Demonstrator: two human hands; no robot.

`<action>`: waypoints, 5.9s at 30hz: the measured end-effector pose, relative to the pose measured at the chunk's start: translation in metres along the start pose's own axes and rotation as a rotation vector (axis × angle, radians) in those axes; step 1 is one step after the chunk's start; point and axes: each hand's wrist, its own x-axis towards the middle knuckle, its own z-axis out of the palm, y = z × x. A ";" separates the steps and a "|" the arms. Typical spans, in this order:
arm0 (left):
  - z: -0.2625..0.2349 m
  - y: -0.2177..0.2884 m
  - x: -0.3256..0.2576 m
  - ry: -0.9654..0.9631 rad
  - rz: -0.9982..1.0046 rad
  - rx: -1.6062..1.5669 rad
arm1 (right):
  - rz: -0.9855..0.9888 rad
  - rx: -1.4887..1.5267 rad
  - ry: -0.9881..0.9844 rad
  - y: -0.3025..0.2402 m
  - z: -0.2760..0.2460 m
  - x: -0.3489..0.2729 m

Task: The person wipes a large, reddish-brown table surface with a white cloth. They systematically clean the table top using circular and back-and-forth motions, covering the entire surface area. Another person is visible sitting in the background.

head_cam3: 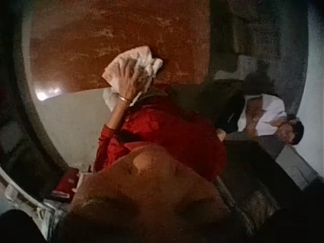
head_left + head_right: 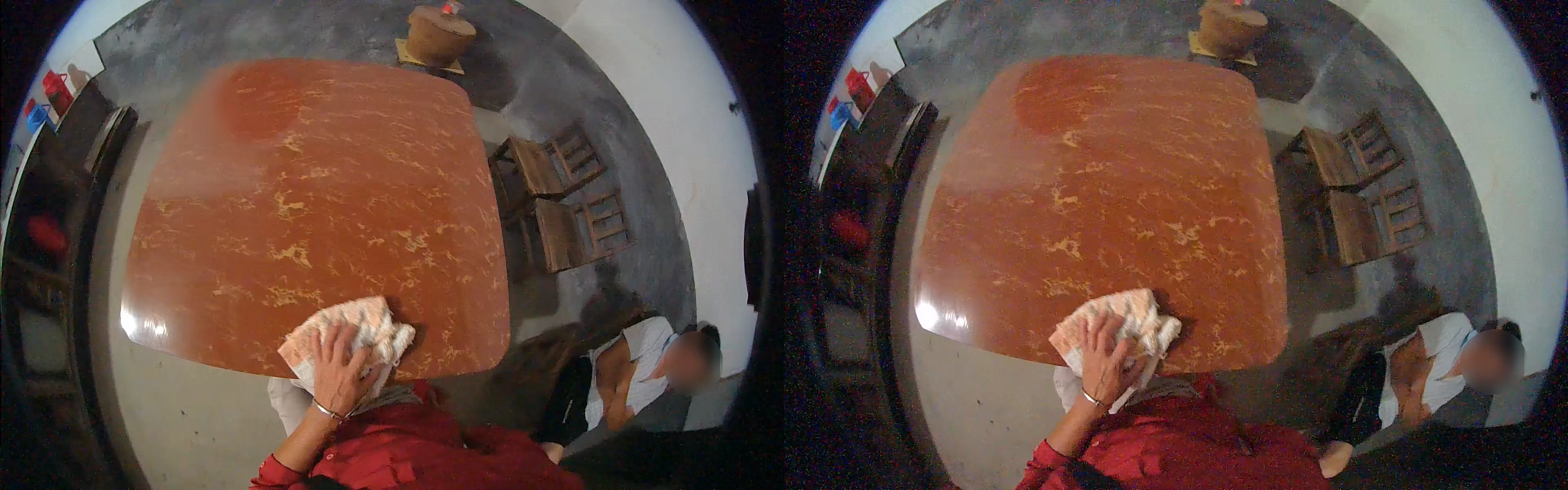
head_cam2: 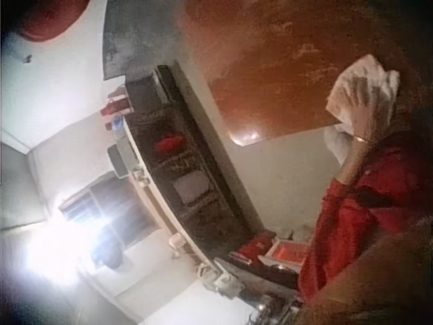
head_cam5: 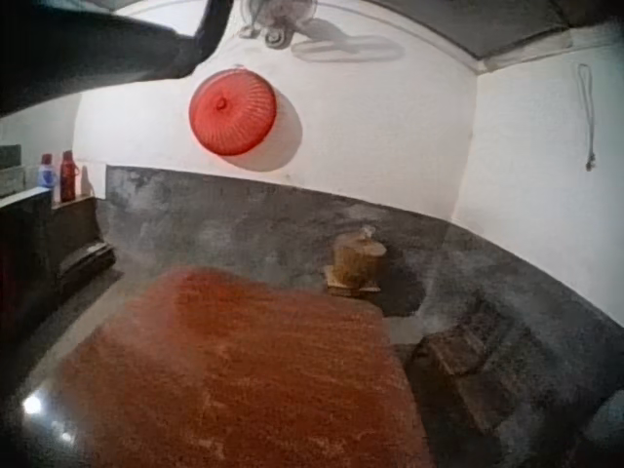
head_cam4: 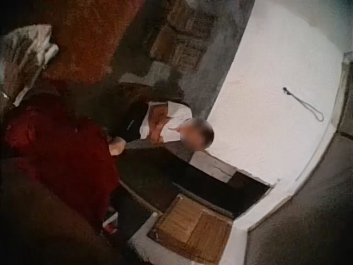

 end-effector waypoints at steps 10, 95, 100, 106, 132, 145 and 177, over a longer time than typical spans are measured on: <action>-0.056 -0.029 -0.007 -0.301 0.012 -0.477 | 0.086 0.030 0.048 -0.058 0.025 -0.053; 0.035 -0.019 -0.146 0.130 -0.397 -0.206 | -1.072 -1.098 0.613 -0.189 -0.195 -0.087; 0.014 0.028 -0.125 -0.015 -0.437 -0.036 | -1.176 -1.132 0.625 -0.202 -0.245 -0.057; 0.031 0.018 -0.129 -0.069 -0.544 -0.034 | -1.086 -1.179 0.423 -0.230 -0.274 -0.012; 0.026 0.048 -0.091 -0.081 -0.812 0.032 | -0.756 -1.007 0.100 -0.248 -0.287 0.082; 0.033 0.042 -0.097 0.113 -0.812 0.047 | -0.431 -0.994 -0.119 -0.323 -0.308 0.135; -0.003 0.073 0.021 0.487 -0.823 0.119 | -1.079 -1.686 -0.355 -0.409 -0.218 0.243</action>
